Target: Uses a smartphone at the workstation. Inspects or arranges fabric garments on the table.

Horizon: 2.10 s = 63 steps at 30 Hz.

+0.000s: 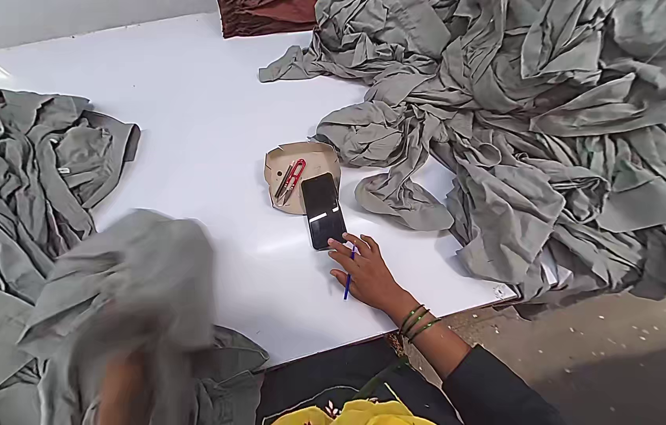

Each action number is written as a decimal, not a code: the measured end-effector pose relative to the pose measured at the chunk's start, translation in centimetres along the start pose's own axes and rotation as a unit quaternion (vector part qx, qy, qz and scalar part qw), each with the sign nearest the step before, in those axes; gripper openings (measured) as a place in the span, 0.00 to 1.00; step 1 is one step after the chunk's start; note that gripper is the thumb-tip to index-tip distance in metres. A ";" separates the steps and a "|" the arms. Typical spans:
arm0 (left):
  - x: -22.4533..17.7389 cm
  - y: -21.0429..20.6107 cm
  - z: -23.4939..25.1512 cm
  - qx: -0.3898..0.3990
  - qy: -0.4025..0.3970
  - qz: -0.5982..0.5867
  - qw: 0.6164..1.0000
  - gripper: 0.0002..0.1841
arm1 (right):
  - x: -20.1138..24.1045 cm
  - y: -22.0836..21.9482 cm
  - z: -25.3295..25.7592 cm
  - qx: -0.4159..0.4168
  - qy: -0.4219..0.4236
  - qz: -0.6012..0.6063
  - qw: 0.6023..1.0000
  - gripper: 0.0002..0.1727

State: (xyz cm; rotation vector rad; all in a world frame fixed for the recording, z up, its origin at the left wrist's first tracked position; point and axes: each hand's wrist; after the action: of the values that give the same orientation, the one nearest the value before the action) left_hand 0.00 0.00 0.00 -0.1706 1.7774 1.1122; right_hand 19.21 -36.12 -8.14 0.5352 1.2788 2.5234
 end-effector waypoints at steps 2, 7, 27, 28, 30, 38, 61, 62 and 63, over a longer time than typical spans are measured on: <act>1.3 -3.8 1.5 0.007 0.055 -0.027 0.998 0.45 | -0.2 -0.7 0.4 0.022 0.005 -0.009 1.000 0.22; 1.8 -6.9 2.1 -0.074 0.005 0.167 0.983 0.56 | -0.7 -0.6 1.0 -0.096 -0.116 0.023 0.988 0.22; -10.0 -12.4 -5.2 0.475 0.079 -0.384 0.788 0.44 | 4.8 3.4 6.4 -0.229 -0.322 0.539 0.744 0.19; -10.3 -12.5 -5.6 0.484 0.084 -0.410 0.769 0.41 | 5.6 3.5 6.4 -0.225 -0.293 0.533 0.761 0.20; -10.4 -12.3 -6.0 0.460 0.087 -0.453 0.758 0.31 | 6.5 3.9 6.2 -0.219 -0.237 0.524 0.788 0.22; -8.8 -10.7 -4.3 0.529 0.068 -0.550 0.642 0.20 | 6.7 6.1 6.3 -0.175 -0.144 0.550 0.804 0.30; -9.7 -9.3 -2.7 0.626 -0.006 -0.519 0.583 0.20 | 6.1 6.7 7.8 -0.156 -0.199 0.806 0.535 0.13; -9.8 -9.3 -2.8 0.626 -0.012 -0.514 0.586 0.20 | 6.1 6.6 7.7 -0.150 -0.194 0.829 0.503 0.13; -9.9 -9.2 -2.8 0.627 -0.014 -0.510 0.589 0.20 | 6.1 6.6 7.7 -0.146 -0.190 0.847 0.474 0.13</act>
State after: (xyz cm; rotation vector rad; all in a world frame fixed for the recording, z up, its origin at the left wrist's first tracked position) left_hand 8.20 -10.83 2.50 -0.2291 1.5820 -1.0305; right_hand 16.69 -32.01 2.66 3.1860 -0.5191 2.9008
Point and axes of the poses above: each hand's wrist, its own z-axis towards the middle knuckle, its own y-axis out of the back of the hand, x = y × z, and after that the axes turned 14 degrees about y, right-handed
